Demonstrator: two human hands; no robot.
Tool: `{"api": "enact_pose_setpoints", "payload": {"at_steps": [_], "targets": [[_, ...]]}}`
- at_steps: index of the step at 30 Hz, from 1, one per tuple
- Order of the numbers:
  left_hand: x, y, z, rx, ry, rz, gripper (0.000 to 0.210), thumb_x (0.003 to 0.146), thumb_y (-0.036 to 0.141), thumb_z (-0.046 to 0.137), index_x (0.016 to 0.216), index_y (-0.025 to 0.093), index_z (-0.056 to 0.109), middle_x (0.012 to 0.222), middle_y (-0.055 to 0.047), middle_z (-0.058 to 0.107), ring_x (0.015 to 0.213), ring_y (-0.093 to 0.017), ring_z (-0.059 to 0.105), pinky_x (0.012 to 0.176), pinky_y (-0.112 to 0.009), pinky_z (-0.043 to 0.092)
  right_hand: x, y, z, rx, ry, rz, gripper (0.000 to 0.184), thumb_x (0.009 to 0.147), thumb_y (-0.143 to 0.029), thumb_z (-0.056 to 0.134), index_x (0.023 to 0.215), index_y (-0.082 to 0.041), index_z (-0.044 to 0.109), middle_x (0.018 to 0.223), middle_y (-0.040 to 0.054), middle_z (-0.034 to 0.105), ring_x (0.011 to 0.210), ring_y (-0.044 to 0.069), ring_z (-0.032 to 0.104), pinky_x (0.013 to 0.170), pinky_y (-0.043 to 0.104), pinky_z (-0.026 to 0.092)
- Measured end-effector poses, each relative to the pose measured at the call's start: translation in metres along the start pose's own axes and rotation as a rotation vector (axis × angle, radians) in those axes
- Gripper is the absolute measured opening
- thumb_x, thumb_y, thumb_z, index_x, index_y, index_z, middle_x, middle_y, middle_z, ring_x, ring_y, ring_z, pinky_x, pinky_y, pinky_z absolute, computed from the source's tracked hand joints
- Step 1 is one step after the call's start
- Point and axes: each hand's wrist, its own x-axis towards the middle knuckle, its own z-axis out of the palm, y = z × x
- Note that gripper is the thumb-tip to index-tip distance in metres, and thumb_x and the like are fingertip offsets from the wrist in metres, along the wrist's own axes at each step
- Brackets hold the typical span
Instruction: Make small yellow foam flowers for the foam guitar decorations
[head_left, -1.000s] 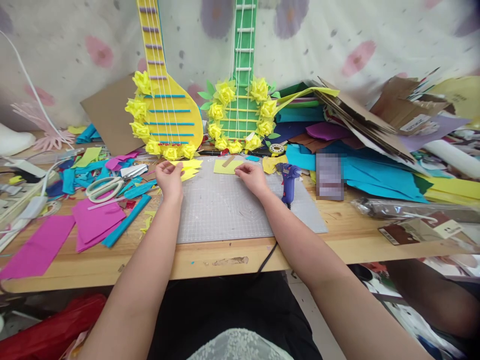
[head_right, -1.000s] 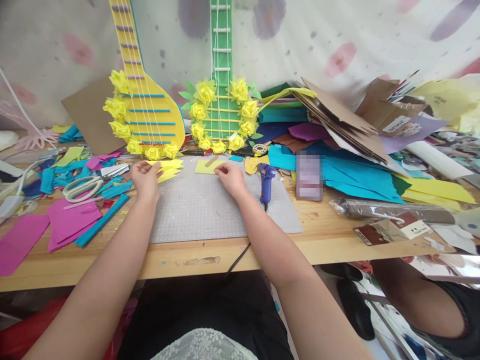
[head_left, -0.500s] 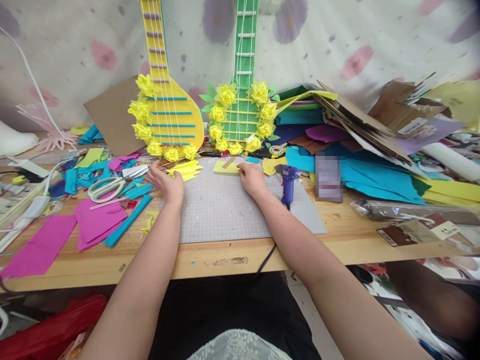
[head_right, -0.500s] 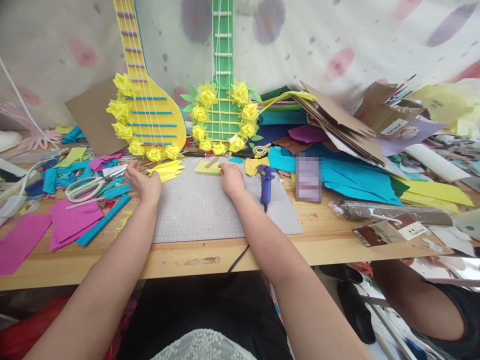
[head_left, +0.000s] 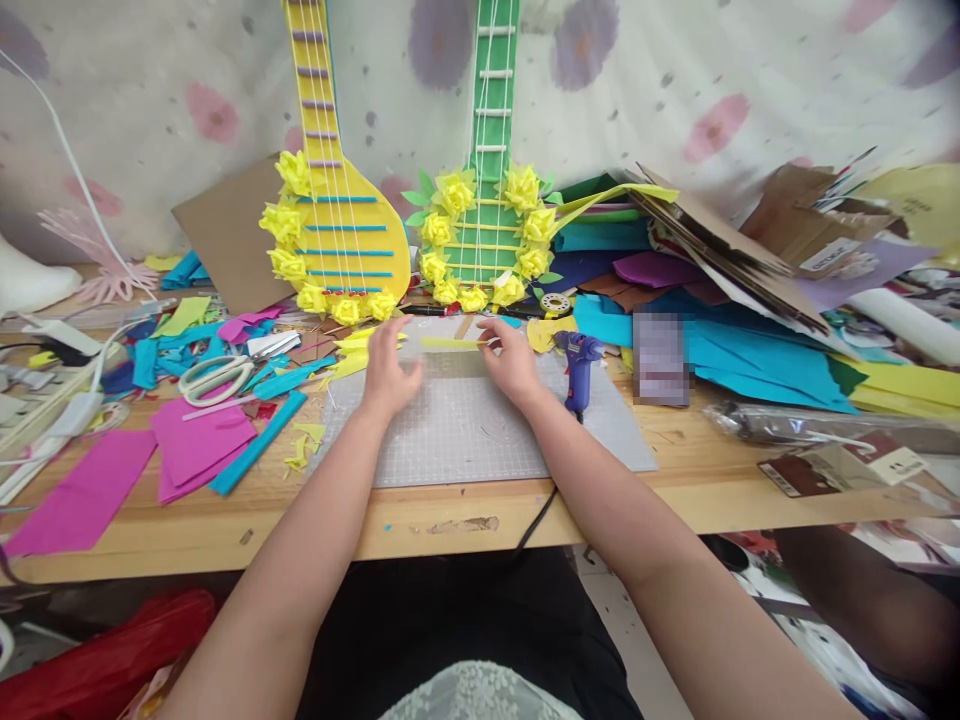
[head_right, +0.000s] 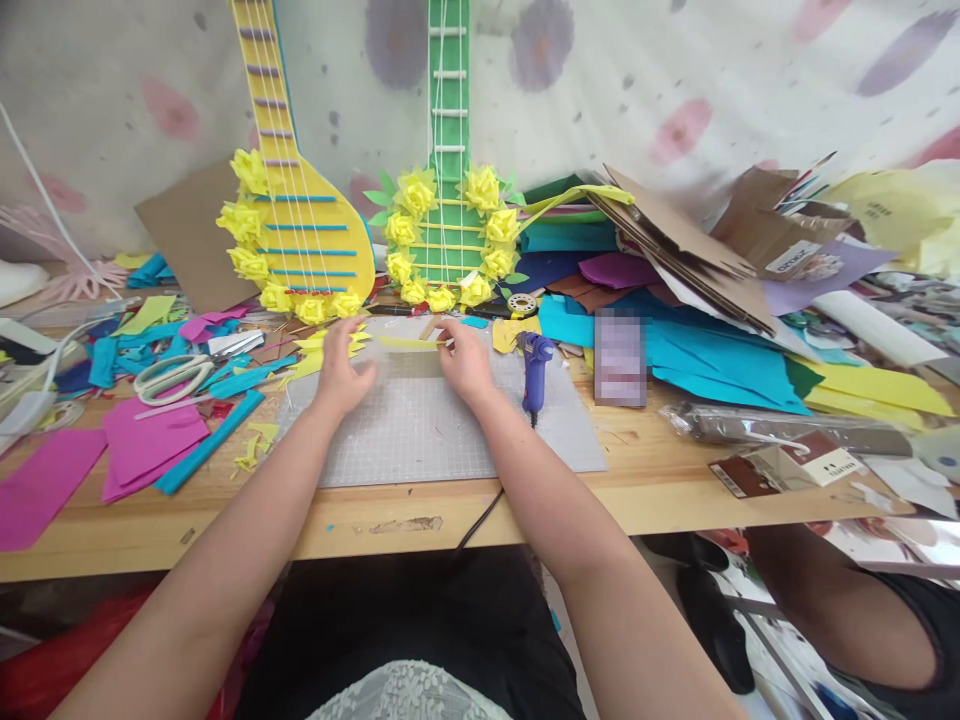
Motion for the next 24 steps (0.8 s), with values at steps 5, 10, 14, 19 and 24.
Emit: {"api": "enact_pose_setpoints", "payload": {"at_steps": [5, 10, 14, 19, 24], "targets": [[-0.004, 0.001, 0.006, -0.06, -0.268, -0.019, 0.061, 0.062, 0.015, 0.062, 0.12, 0.025, 0.048, 0.103, -0.005, 0.058, 0.1, -0.021, 0.047, 0.095, -0.039, 0.034, -0.009, -0.004, 0.0, 0.031, -0.266, -0.016, 0.043, 0.067, -0.008, 0.046, 0.107, -0.021, 0.053, 0.085, 0.0006, 0.063, 0.072, 0.012, 0.057, 0.076, 0.029, 0.044], [-0.003, -0.009, 0.004, -0.013, -0.231, -0.179, 0.04, 0.066, 0.017, 0.059, 0.105, 0.025, 0.061, 0.078, -0.004, 0.06, 0.087, -0.021, 0.05, 0.082, -0.035, 0.041, -0.009, 0.003, 0.0, 0.095, -0.319, 0.049, 0.044, 0.066, -0.011, 0.051, 0.109, -0.021, 0.051, 0.082, -0.0003, 0.061, 0.071, 0.011, 0.056, 0.075, 0.028, 0.044], [-0.004, -0.012, 0.003, 0.014, -0.217, -0.243, 0.037, 0.065, 0.024, 0.061, 0.102, 0.025, 0.063, 0.076, -0.003, 0.058, 0.076, -0.018, 0.053, 0.078, -0.033, 0.042, -0.006, 0.008, 0.004, 0.197, -0.27, 0.12, 0.043, 0.069, -0.022, 0.054, 0.112, -0.02, 0.048, 0.077, -0.0012, 0.058, 0.068, 0.011, 0.055, 0.071, 0.027, 0.043], [-0.004, -0.008, 0.005, -0.065, -0.162, -0.347, 0.035, 0.065, 0.033, 0.063, 0.099, 0.023, 0.064, 0.069, -0.003, 0.061, 0.073, -0.02, 0.055, 0.081, -0.035, 0.041, -0.001, 0.006, 0.015, 0.154, -0.169, 0.215, 0.043, 0.069, -0.025, 0.055, 0.111, -0.019, 0.048, 0.073, -0.0022, 0.057, 0.067, 0.012, 0.054, 0.068, 0.027, 0.042], [-0.003, -0.004, 0.004, -0.232, -0.074, -0.469, 0.033, 0.057, 0.031, 0.071, 0.089, 0.024, 0.065, 0.064, -0.002, 0.063, 0.077, -0.021, 0.057, 0.087, -0.036, 0.038, -0.002, 0.0, 0.022, 0.091, -0.193, 0.172, 0.042, 0.07, -0.023, 0.053, 0.112, -0.022, 0.048, 0.076, -0.002, 0.06, 0.068, 0.012, 0.055, 0.068, 0.027, 0.042]]}}
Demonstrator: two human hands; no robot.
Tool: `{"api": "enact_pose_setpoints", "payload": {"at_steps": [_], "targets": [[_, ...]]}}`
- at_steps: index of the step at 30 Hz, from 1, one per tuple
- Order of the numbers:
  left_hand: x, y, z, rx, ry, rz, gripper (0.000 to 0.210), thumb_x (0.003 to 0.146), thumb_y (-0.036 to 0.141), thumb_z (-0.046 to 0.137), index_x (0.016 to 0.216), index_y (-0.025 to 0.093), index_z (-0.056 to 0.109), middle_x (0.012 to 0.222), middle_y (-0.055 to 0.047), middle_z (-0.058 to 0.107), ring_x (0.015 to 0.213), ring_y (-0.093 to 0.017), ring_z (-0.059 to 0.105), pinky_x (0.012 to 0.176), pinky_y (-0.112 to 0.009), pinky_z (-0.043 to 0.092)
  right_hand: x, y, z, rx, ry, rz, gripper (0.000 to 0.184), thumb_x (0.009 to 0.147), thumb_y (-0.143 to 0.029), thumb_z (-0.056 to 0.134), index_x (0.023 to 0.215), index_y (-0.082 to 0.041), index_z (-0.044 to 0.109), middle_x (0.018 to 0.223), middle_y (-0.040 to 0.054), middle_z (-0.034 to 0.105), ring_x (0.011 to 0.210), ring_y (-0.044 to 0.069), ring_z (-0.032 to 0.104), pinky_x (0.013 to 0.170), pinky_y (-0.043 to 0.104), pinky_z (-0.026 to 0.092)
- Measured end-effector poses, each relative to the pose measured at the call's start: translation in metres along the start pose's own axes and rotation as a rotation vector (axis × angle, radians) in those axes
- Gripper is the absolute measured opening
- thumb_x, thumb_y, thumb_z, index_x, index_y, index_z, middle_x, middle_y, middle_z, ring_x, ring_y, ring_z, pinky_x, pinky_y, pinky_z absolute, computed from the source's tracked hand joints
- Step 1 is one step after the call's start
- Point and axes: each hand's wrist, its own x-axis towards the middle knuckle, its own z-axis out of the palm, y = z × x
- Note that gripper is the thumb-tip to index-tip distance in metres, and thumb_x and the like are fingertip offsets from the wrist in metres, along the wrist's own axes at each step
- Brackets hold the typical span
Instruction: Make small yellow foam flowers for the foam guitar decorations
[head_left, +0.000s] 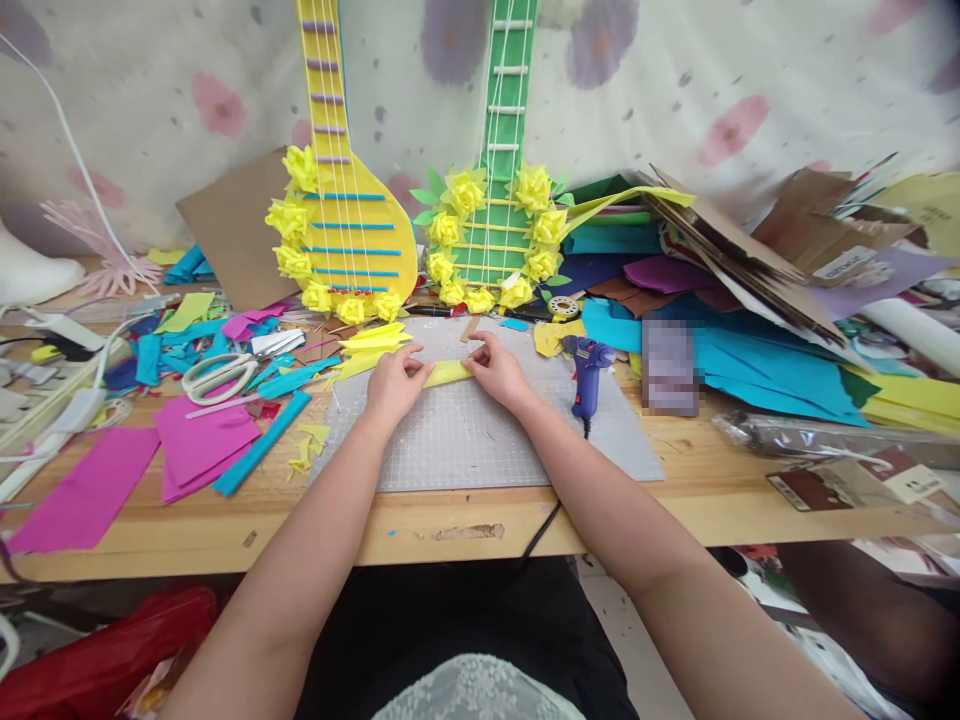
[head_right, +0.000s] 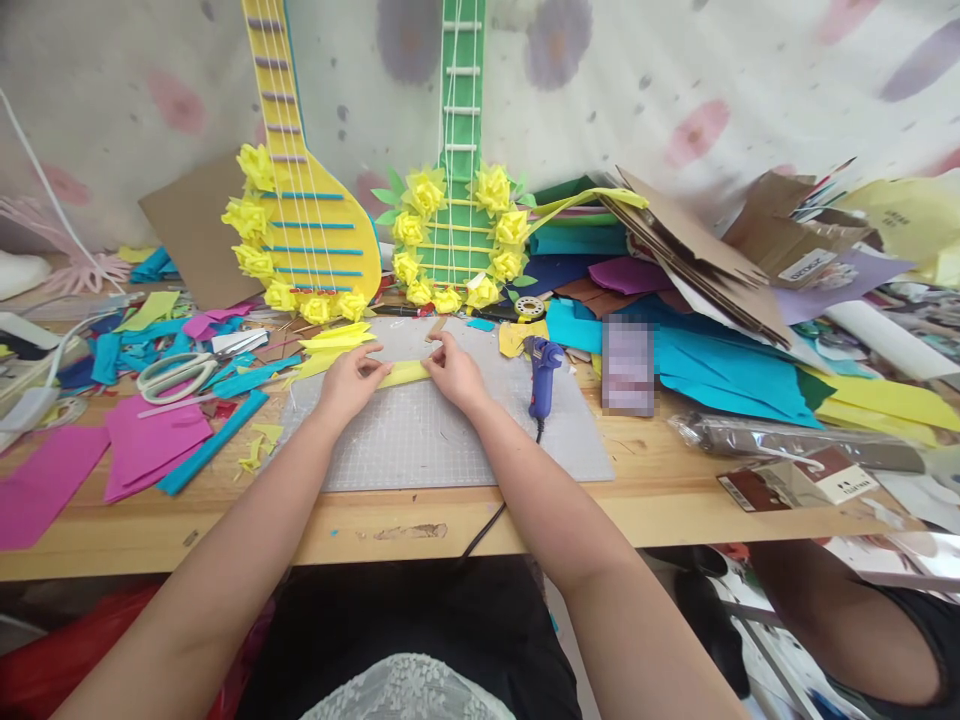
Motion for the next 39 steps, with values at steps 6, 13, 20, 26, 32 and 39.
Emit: {"api": "enact_pose_setpoints", "payload": {"at_steps": [6, 13, 20, 26, 32, 39], "targets": [[-0.001, 0.0, -0.003, 0.092, -0.024, 0.007, 0.045, 0.056, 0.036, 0.072, 0.098, 0.024, 0.061, 0.07, -0.002, 0.063, 0.074, -0.02, 0.056, 0.082, -0.036, 0.04, -0.005, -0.003, 0.0, -0.094, 0.021, 0.041, 0.043, 0.071, -0.021, 0.052, 0.114, -0.022, 0.047, 0.079, -0.0003, 0.062, 0.069, 0.014, 0.057, 0.068, 0.029, 0.042], [-0.002, 0.0, 0.002, 0.347, 0.041, 0.01, 0.042, 0.068, 0.036, 0.062, 0.107, 0.022, 0.051, 0.07, -0.002, 0.061, 0.079, -0.022, 0.057, 0.077, -0.034, 0.041, -0.004, -0.005, 0.005, -0.208, 0.058, 0.02, 0.045, 0.074, -0.02, 0.046, 0.118, -0.021, 0.044, 0.085, 0.0039, 0.064, 0.072, 0.017, 0.058, 0.067, 0.029, 0.041], [-0.002, 0.006, 0.007, 0.493, 0.048, 0.002, 0.045, 0.069, 0.033, 0.062, 0.109, 0.021, 0.044, 0.07, -0.004, 0.06, 0.089, -0.026, 0.056, 0.078, -0.036, 0.04, -0.004, -0.015, 0.004, -0.301, 0.05, 0.039, 0.045, 0.076, -0.019, 0.044, 0.121, -0.02, 0.041, 0.093, 0.0071, 0.064, 0.08, 0.021, 0.058, 0.07, 0.032, 0.042], [-0.001, 0.009, 0.008, 0.603, 0.031, -0.022, 0.046, 0.071, 0.033, 0.06, 0.112, 0.021, 0.042, 0.076, -0.005, 0.061, 0.093, -0.025, 0.055, 0.08, -0.035, 0.04, -0.004, -0.017, 0.007, -0.407, 0.041, 0.019, 0.044, 0.077, -0.016, 0.04, 0.121, -0.018, 0.04, 0.103, 0.0109, 0.061, 0.086, 0.021, 0.057, 0.073, 0.033, 0.043], [-0.003, 0.014, 0.009, 0.689, 0.005, -0.037, 0.046, 0.075, 0.034, 0.057, 0.115, 0.021, 0.04, 0.08, -0.005, 0.06, 0.095, -0.024, 0.051, 0.079, -0.034, 0.04, -0.006, -0.02, 0.006, -0.457, 0.027, 0.014, 0.042, 0.079, -0.016, 0.037, 0.122, -0.018, 0.037, 0.108, 0.0106, 0.057, 0.092, 0.02, 0.055, 0.074, 0.032, 0.044], [-0.001, 0.009, 0.015, 0.725, -0.021, 0.215, 0.013, 0.077, 0.022, 0.051, 0.083, 0.023, 0.062, 0.097, -0.009, 0.049, 0.101, -0.025, 0.041, 0.089, -0.036, 0.036, -0.006, -0.019, 0.01, -0.586, 0.011, 0.0, 0.033, 0.083, -0.014, 0.031, 0.114, -0.019, 0.042, 0.11, 0.0104, 0.052, 0.09, 0.02, 0.054, 0.068, 0.031, 0.044]]}}
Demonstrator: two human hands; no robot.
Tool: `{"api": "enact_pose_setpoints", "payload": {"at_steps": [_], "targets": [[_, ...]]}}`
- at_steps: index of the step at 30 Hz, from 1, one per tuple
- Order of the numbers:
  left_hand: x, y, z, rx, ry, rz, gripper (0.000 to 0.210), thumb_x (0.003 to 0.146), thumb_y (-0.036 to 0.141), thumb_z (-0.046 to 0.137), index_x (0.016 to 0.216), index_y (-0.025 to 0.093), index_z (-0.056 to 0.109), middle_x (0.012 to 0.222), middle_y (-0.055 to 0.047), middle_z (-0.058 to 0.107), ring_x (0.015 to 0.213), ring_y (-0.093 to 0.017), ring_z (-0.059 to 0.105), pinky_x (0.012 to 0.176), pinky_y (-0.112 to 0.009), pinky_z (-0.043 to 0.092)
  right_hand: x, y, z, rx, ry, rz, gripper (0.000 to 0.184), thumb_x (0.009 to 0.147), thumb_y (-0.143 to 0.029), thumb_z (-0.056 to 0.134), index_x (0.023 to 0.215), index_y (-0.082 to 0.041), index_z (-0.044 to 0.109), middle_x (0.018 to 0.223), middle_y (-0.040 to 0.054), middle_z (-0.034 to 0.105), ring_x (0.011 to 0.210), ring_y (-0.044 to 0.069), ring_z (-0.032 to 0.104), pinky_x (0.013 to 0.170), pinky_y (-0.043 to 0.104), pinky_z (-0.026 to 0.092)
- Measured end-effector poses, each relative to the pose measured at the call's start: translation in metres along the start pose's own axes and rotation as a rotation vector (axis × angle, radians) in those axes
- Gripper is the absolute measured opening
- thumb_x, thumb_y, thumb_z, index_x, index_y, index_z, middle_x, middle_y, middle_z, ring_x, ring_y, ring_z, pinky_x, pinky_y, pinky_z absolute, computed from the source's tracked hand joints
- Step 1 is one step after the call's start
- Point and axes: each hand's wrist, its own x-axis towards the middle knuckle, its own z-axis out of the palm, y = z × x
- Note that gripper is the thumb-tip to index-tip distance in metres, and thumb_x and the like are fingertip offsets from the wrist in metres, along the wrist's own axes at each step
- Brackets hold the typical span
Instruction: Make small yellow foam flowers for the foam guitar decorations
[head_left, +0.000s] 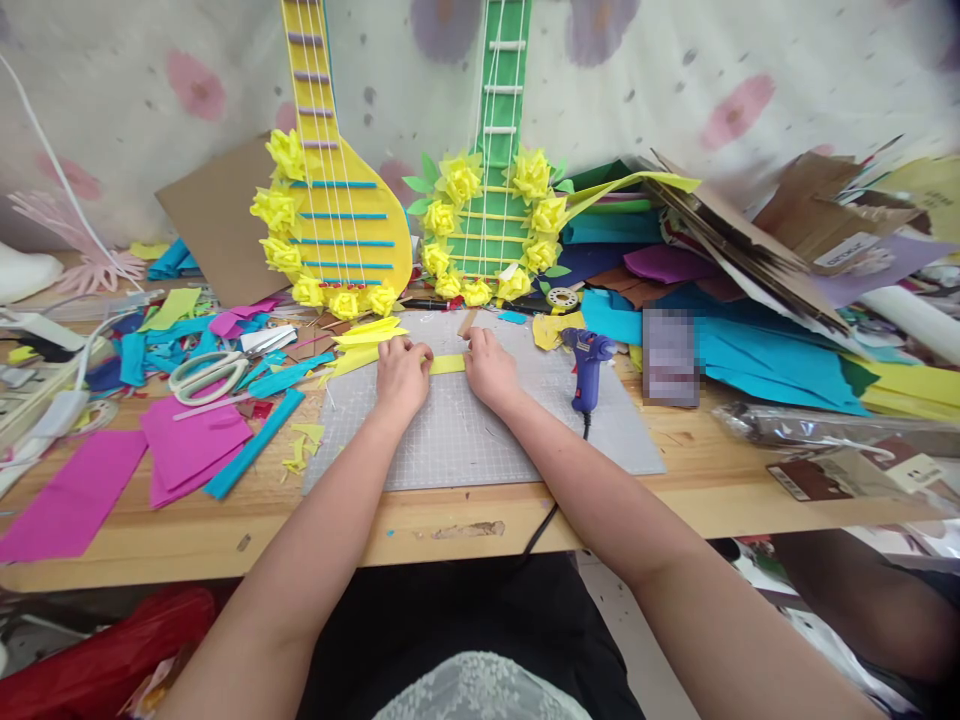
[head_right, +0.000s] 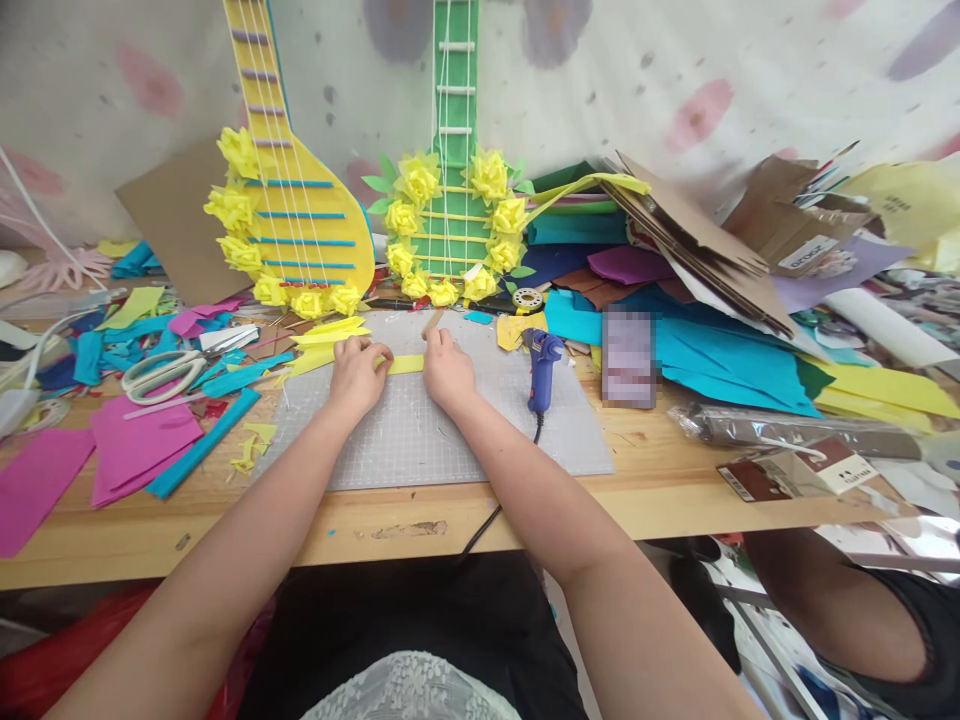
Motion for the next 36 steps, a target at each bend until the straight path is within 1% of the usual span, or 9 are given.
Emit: {"api": "enact_pose_setpoints", "payload": {"at_steps": [3, 6, 9, 13, 17, 21, 24, 32, 36], "targets": [[-0.001, 0.0, 0.003, 0.004, -0.003, 0.015, 0.018, 0.075, 0.018, 0.049, 0.083, 0.023, 0.064, 0.096, -0.009, 0.048, 0.1, -0.026, 0.04, 0.089, -0.037, 0.036, 0.001, 0.002, 0.003, -0.069, -0.015, -0.054, 0.027, 0.085, -0.015, 0.03, 0.104, -0.019, 0.048, 0.107, 0.0095, 0.053, 0.089, 0.02, 0.054, 0.066, 0.03, 0.043], [-0.002, 0.002, 0.003, 0.01, 0.008, -0.008, 0.017, 0.073, 0.022, 0.052, 0.084, 0.023, 0.065, 0.097, -0.009, 0.048, 0.1, -0.027, 0.04, 0.088, -0.038, 0.035, 0.001, 0.002, 0.004, -0.099, -0.009, -0.078, 0.025, 0.087, -0.019, 0.029, 0.099, -0.02, 0.051, 0.105, 0.0087, 0.053, 0.09, 0.02, 0.053, 0.067, 0.03, 0.043], [-0.005, 0.005, 0.003, 0.016, 0.028, -0.027, 0.017, 0.071, 0.033, 0.056, 0.084, 0.023, 0.064, 0.1, -0.009, 0.048, 0.102, -0.028, 0.039, 0.089, -0.04, 0.034, -0.003, -0.001, 0.004, -0.115, 0.025, -0.071, 0.025, 0.087, -0.025, 0.031, 0.099, -0.018, 0.052, 0.104, 0.0093, 0.053, 0.091, 0.021, 0.052, 0.068, 0.03, 0.043], [-0.007, 0.008, 0.004, 0.032, 0.049, -0.033, 0.029, 0.07, 0.047, 0.056, 0.086, 0.023, 0.062, 0.102, -0.009, 0.048, 0.103, -0.028, 0.039, 0.09, -0.04, 0.032, -0.009, -0.007, 0.002, -0.147, 0.071, -0.104, 0.03, 0.084, -0.036, 0.04, 0.101, -0.015, 0.052, 0.104, 0.0112, 0.052, 0.093, 0.022, 0.049, 0.071, 0.031, 0.043], [-0.008, 0.009, 0.004, 0.043, 0.007, -0.058, 0.035, 0.07, 0.048, 0.055, 0.092, 0.021, 0.06, 0.102, -0.01, 0.049, 0.104, -0.028, 0.04, 0.091, -0.04, 0.031, -0.012, -0.01, 0.0, -0.178, 0.055, -0.12, 0.03, 0.081, -0.033, 0.042, 0.102, -0.013, 0.051, 0.105, 0.0121, 0.052, 0.095, 0.023, 0.047, 0.074, 0.032, 0.043], [-0.008, 0.011, 0.001, 0.063, -0.034, -0.082, 0.031, 0.07, 0.041, 0.055, 0.093, 0.022, 0.059, 0.105, -0.01, 0.049, 0.106, -0.029, 0.039, 0.092, -0.041, 0.031, -0.013, -0.007, -0.001, -0.178, 0.034, -0.097, 0.026, 0.081, -0.021, 0.04, 0.103, -0.014, 0.051, 0.105, 0.0118, 0.051, 0.096, 0.023, 0.045, 0.077, 0.031, 0.041], [-0.009, 0.012, -0.001, 0.069, -0.053, -0.1, 0.026, 0.071, 0.032, 0.051, 0.094, 0.023, 0.059, 0.106, -0.01, 0.048, 0.107, -0.028, 0.039, 0.093, -0.04, 0.031, -0.012, -0.003, -0.001, -0.147, 0.012, -0.09, 0.029, 0.081, -0.013, 0.035, 0.104, -0.016, 0.052, 0.105, 0.0115, 0.05, 0.096, 0.022, 0.045, 0.076, 0.031, 0.04], [-0.008, 0.005, -0.003, 0.021, -0.122, -0.103, 0.031, 0.07, 0.017, 0.046, 0.097, 0.025, 0.059, 0.11, -0.008, 0.048, 0.109, -0.026, 0.038, 0.094, -0.04, 0.031, -0.008, 0.005, -0.001, -0.054, -0.016, -0.075, 0.033, 0.079, -0.008, 0.032, 0.104, -0.018, 0.052, 0.106, 0.0107, 0.049, 0.094, 0.021, 0.044, 0.077, 0.031, 0.039], [-0.006, -0.002, -0.004, -0.013, -0.12, -0.084, 0.036, 0.07, 0.009, 0.04, 0.095, 0.027, 0.061, 0.109, -0.007, 0.051, 0.108, -0.026, 0.04, 0.091, -0.04, 0.032, -0.007, 0.006, -0.001, -0.016, -0.032, -0.075, 0.036, 0.077, -0.006, 0.032, 0.104, -0.017, 0.053, 0.109, 0.0118, 0.049, 0.096, 0.021, 0.045, 0.08, 0.032, 0.039]]}}
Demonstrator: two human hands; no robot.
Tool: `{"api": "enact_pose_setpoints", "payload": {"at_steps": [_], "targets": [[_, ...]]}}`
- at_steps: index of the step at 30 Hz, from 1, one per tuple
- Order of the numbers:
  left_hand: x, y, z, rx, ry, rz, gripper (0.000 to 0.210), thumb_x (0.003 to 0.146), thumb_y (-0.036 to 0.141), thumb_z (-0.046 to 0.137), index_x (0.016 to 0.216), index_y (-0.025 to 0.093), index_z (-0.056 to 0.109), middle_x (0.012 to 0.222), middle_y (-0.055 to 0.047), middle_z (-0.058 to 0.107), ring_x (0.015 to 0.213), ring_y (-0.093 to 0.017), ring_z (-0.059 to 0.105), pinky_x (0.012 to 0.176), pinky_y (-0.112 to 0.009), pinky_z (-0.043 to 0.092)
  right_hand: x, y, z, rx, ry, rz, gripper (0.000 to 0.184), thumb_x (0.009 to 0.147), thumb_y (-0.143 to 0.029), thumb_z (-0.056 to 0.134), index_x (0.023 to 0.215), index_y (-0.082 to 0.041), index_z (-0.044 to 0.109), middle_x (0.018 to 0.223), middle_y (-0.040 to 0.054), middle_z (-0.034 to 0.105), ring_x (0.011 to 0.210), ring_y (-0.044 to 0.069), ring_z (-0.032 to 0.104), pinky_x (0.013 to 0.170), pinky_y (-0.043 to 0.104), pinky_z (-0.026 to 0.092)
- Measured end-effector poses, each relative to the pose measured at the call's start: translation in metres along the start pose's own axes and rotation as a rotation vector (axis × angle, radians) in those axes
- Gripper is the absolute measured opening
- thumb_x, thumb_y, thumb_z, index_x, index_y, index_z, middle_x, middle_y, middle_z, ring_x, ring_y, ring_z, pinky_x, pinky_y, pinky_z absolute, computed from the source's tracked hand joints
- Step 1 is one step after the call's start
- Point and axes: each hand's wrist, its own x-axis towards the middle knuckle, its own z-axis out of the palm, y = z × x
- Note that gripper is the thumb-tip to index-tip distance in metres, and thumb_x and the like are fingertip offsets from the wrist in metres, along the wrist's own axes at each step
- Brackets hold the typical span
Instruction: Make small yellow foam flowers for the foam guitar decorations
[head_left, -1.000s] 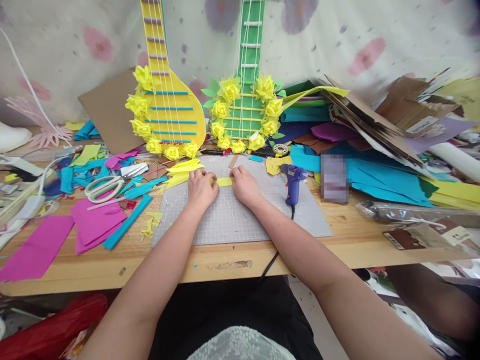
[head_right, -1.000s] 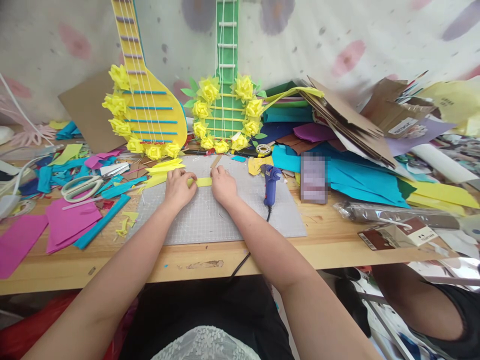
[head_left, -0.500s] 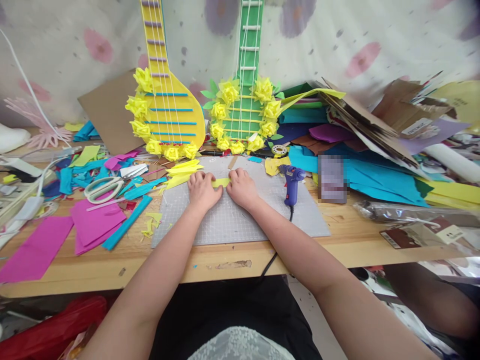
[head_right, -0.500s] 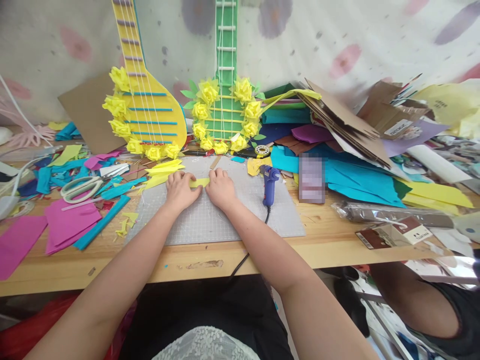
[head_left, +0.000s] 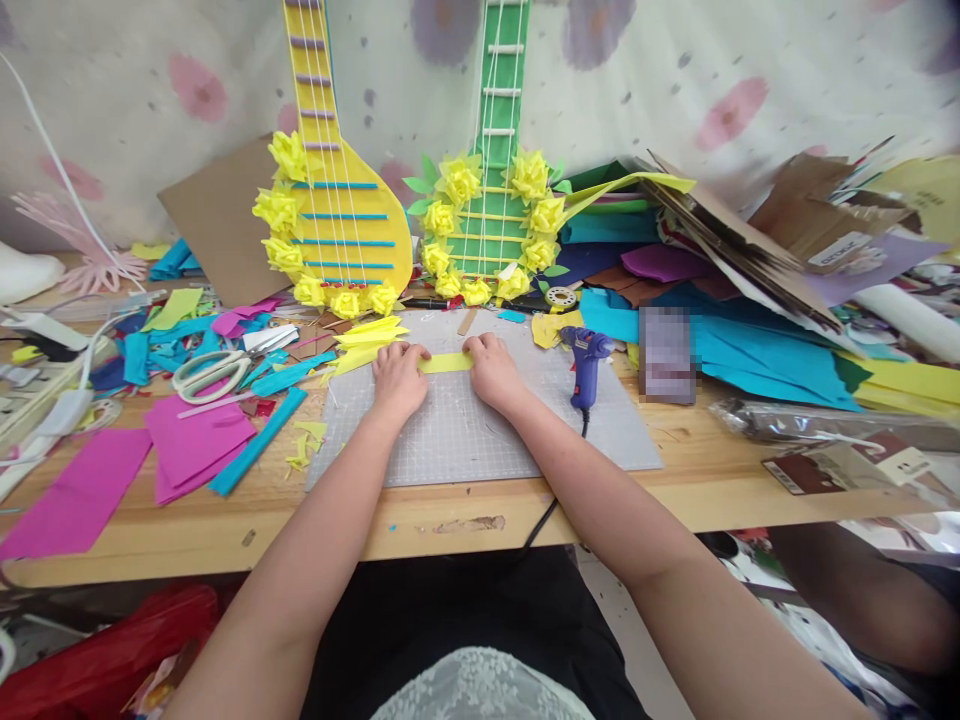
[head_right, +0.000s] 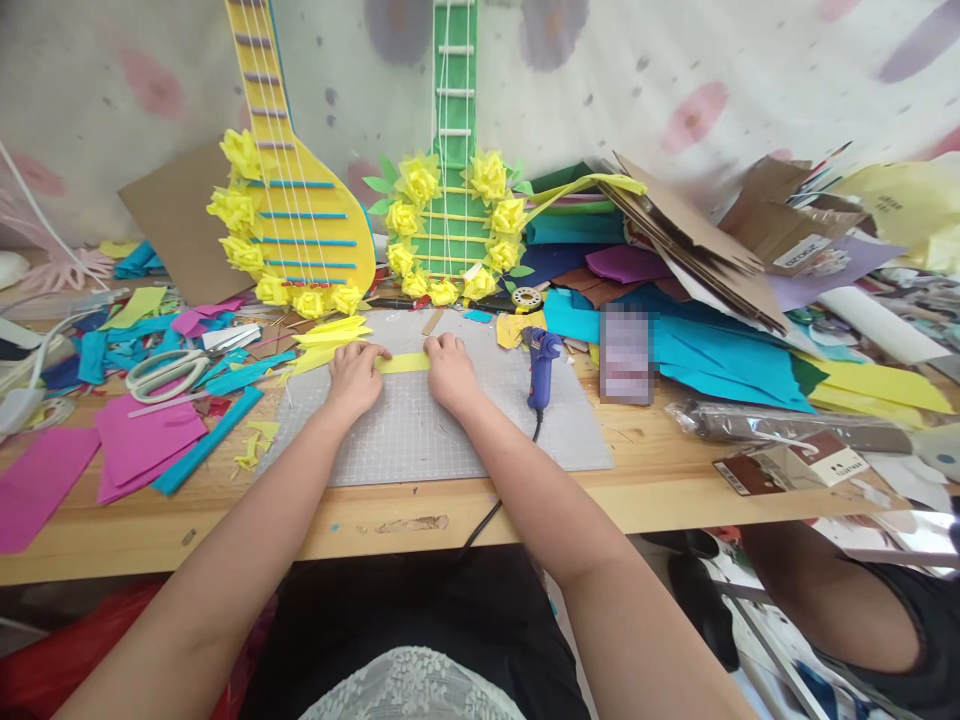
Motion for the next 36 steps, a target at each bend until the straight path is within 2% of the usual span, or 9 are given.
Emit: {"api": "enact_pose_setpoints", "payload": {"at_steps": [5, 8, 11, 14, 17, 21, 25, 28, 36], "targets": [[0.004, -0.005, -0.001, -0.079, 0.048, -0.01, 0.034, 0.072, 0.009, 0.039, 0.094, 0.024, 0.059, 0.105, -0.007, 0.057, 0.104, -0.026, 0.044, 0.088, -0.04, 0.034, 0.004, 0.009, 0.0, 0.166, 0.041, 0.063, 0.04, 0.072, -0.003, 0.034, 0.104, -0.016, 0.053, 0.106, 0.0102, 0.053, 0.099, 0.019, 0.048, 0.086, 0.032, 0.039], [0.003, -0.004, -0.001, -0.113, 0.053, -0.009, 0.029, 0.07, 0.018, 0.048, 0.097, 0.023, 0.057, 0.101, -0.005, 0.059, 0.101, -0.026, 0.046, 0.088, -0.039, 0.035, 0.007, 0.018, 0.0, 0.339, 0.076, 0.125, 0.038, 0.071, -0.005, 0.033, 0.102, -0.015, 0.053, 0.102, 0.0084, 0.056, 0.093, 0.016, 0.052, 0.084, 0.03, 0.041], [0.002, -0.004, -0.001, -0.118, 0.058, 0.013, 0.031, 0.066, 0.025, 0.056, 0.097, 0.022, 0.056, 0.093, -0.005, 0.06, 0.095, -0.025, 0.048, 0.086, -0.038, 0.036, 0.008, 0.022, -0.001, 0.435, 0.103, 0.119, 0.04, 0.07, -0.006, 0.032, 0.102, -0.015, 0.054, 0.102, 0.0077, 0.057, 0.089, 0.015, 0.053, 0.083, 0.031, 0.043], [0.002, -0.005, 0.0, -0.152, 0.066, 0.032, 0.023, 0.068, 0.024, 0.056, 0.091, 0.021, 0.057, 0.084, -0.003, 0.06, 0.088, -0.022, 0.05, 0.083, -0.036, 0.038, 0.004, 0.019, -0.001, 0.397, 0.109, 0.013, 0.043, 0.069, -0.01, 0.037, 0.108, -0.016, 0.054, 0.108, 0.0078, 0.056, 0.093, 0.016, 0.051, 0.086, 0.033, 0.041], [0.002, -0.006, 0.0, -0.199, 0.078, 0.093, 0.015, 0.069, 0.02, 0.054, 0.084, 0.021, 0.057, 0.078, -0.002, 0.06, 0.082, -0.019, 0.052, 0.08, -0.033, 0.039, -0.001, 0.011, -0.003, 0.271, 0.118, -0.146, 0.047, 0.069, -0.016, 0.045, 0.116, -0.016, 0.052, 0.116, 0.0078, 0.053, 0.106, 0.022, 0.043, 0.093, 0.038, 0.036], [0.002, -0.003, -0.003, -0.276, 0.114, 0.145, 0.015, 0.07, 0.02, 0.054, 0.085, 0.02, 0.056, 0.075, -0.001, 0.059, 0.077, -0.016, 0.051, 0.077, -0.031, 0.04, -0.004, 0.002, -0.005, 0.135, 0.123, -0.277, 0.045, 0.074, -0.016, 0.045, 0.118, -0.019, 0.051, 0.119, 0.0084, 0.051, 0.11, 0.024, 0.036, 0.094, 0.042, 0.033], [0.0, 0.0, -0.003, -0.336, 0.114, 0.157, 0.017, 0.069, 0.021, 0.055, 0.086, 0.02, 0.055, 0.074, 0.0, 0.058, 0.073, -0.014, 0.05, 0.074, -0.029, 0.041, -0.001, 0.0, -0.005, 0.109, 0.139, -0.293, 0.028, 0.079, -0.016, 0.042, 0.1, -0.019, 0.061, 0.107, 0.0081, 0.056, 0.105, 0.023, 0.037, 0.091, 0.038, 0.034], [0.0, 0.0, -0.002, -0.397, 0.086, 0.165, 0.017, 0.069, 0.021, 0.055, 0.086, 0.02, 0.054, 0.072, 0.001, 0.057, 0.071, -0.013, 0.051, 0.072, -0.027, 0.042, 0.001, 0.001, -0.005, 0.109, 0.158, -0.255, 0.021, 0.081, -0.018, 0.042, 0.089, -0.019, 0.062, 0.1, 0.0075, 0.058, 0.102, 0.022, 0.038, 0.085, 0.034, 0.037], [0.004, -0.005, 0.002, -0.573, 0.079, 0.14, 0.025, 0.069, 0.023, 0.052, 0.094, 0.019, 0.056, 0.088, -0.003, 0.064, 0.078, -0.013, 0.058, 0.075, -0.028, 0.045, 0.002, 0.002, -0.008, 0.106, 0.162, -0.231, 0.024, 0.086, -0.022, 0.038, 0.088, -0.02, 0.062, 0.094, 0.0057, 0.061, 0.099, 0.02, 0.041, 0.078, 0.03, 0.038]]}}
